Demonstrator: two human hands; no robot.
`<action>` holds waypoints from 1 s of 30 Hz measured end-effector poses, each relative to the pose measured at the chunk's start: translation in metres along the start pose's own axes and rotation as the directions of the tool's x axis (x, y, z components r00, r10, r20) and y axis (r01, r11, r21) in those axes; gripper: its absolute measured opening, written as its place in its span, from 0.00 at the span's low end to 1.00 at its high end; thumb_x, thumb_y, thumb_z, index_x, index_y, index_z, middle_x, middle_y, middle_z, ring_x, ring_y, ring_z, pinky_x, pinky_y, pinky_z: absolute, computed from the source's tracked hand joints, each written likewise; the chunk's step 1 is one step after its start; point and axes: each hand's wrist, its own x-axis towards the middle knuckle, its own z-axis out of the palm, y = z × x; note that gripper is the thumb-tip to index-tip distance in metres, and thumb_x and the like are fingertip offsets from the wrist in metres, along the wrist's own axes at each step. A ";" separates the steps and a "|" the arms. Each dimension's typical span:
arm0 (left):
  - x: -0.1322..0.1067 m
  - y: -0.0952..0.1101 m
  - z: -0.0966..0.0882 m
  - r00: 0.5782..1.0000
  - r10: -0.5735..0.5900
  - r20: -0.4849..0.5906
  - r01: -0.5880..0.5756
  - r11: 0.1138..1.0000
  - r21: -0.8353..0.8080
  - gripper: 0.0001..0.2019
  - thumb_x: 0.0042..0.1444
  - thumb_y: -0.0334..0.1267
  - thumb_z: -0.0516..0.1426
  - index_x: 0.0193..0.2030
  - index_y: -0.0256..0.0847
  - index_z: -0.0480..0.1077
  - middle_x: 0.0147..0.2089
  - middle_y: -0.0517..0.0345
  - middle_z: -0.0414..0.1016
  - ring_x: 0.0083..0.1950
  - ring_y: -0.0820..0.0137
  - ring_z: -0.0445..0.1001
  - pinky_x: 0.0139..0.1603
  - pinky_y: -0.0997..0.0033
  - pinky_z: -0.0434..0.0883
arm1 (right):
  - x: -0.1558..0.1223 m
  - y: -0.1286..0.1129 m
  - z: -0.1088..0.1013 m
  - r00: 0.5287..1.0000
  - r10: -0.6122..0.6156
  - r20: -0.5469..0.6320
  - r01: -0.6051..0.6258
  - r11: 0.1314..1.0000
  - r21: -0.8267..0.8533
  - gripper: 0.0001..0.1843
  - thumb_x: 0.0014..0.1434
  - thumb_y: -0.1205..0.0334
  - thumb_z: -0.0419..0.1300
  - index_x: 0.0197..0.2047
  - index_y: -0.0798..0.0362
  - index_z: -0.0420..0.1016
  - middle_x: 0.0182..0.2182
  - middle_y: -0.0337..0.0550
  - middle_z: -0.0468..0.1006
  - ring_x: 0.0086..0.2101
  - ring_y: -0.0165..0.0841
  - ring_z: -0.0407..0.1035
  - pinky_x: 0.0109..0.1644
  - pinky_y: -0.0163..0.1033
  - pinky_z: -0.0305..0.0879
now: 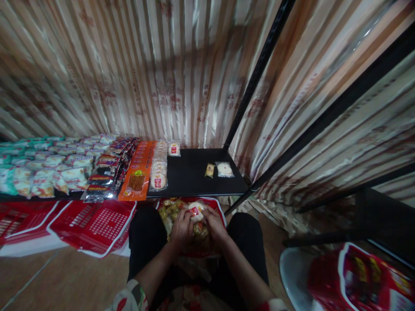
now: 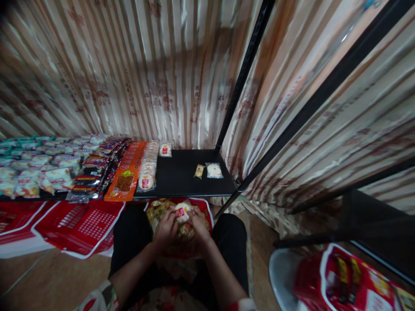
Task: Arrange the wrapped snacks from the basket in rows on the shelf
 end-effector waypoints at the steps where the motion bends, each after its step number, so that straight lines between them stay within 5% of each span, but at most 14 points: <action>1: 0.002 0.001 -0.002 0.999 -0.033 0.003 0.033 0.999 -0.029 0.16 0.55 0.33 0.46 0.50 0.39 0.62 0.53 0.48 0.63 0.54 0.66 0.62 0.55 0.66 0.62 | -0.001 -0.006 0.000 1.000 0.011 0.017 -0.011 1.000 0.011 0.18 0.39 0.54 0.61 0.36 0.50 0.73 0.30 0.39 0.78 0.31 0.35 0.72 0.32 0.36 0.67; 7: 0.021 0.003 -0.012 0.982 -0.180 0.051 0.185 0.977 -0.107 0.23 0.55 0.36 0.46 0.58 0.34 0.55 0.59 0.46 0.59 0.61 0.65 0.56 0.60 0.65 0.55 | 0.001 -0.037 0.003 0.993 0.037 0.112 -0.035 0.999 -0.018 0.20 0.37 0.56 0.63 0.36 0.53 0.75 0.26 0.40 0.78 0.27 0.34 0.71 0.31 0.35 0.65; 13: 0.033 0.009 -0.030 0.967 -0.252 0.046 0.256 0.951 -0.172 0.15 0.53 0.36 0.49 0.48 0.37 0.65 0.48 0.50 0.69 0.50 0.67 0.66 0.52 0.68 0.62 | 0.013 -0.051 0.008 0.957 -0.004 0.291 0.017 0.999 -0.045 0.19 0.39 0.55 0.64 0.36 0.54 0.75 0.25 0.40 0.78 0.24 0.31 0.70 0.31 0.35 0.64; 19: 0.045 0.005 -0.039 0.910 -0.415 -0.001 0.404 0.888 -0.221 0.08 0.50 0.32 0.52 0.38 0.39 0.66 0.38 0.56 0.70 0.41 0.71 0.68 0.44 0.73 0.64 | 0.024 -0.064 0.023 0.953 -0.055 0.297 0.080 0.994 -0.073 0.20 0.38 0.54 0.66 0.35 0.54 0.74 0.26 0.40 0.77 0.26 0.30 0.69 0.31 0.34 0.64; 30: 0.067 -0.010 -0.047 0.846 -0.523 -0.106 0.472 0.826 -0.309 0.07 0.49 0.33 0.54 0.37 0.39 0.65 0.37 0.56 0.71 0.40 0.72 0.70 0.42 0.74 0.64 | 0.033 -0.065 0.043 0.956 -0.139 0.259 0.166 0.982 -0.086 0.20 0.36 0.49 0.66 0.30 0.54 0.73 0.24 0.39 0.75 0.26 0.31 0.69 0.31 0.35 0.64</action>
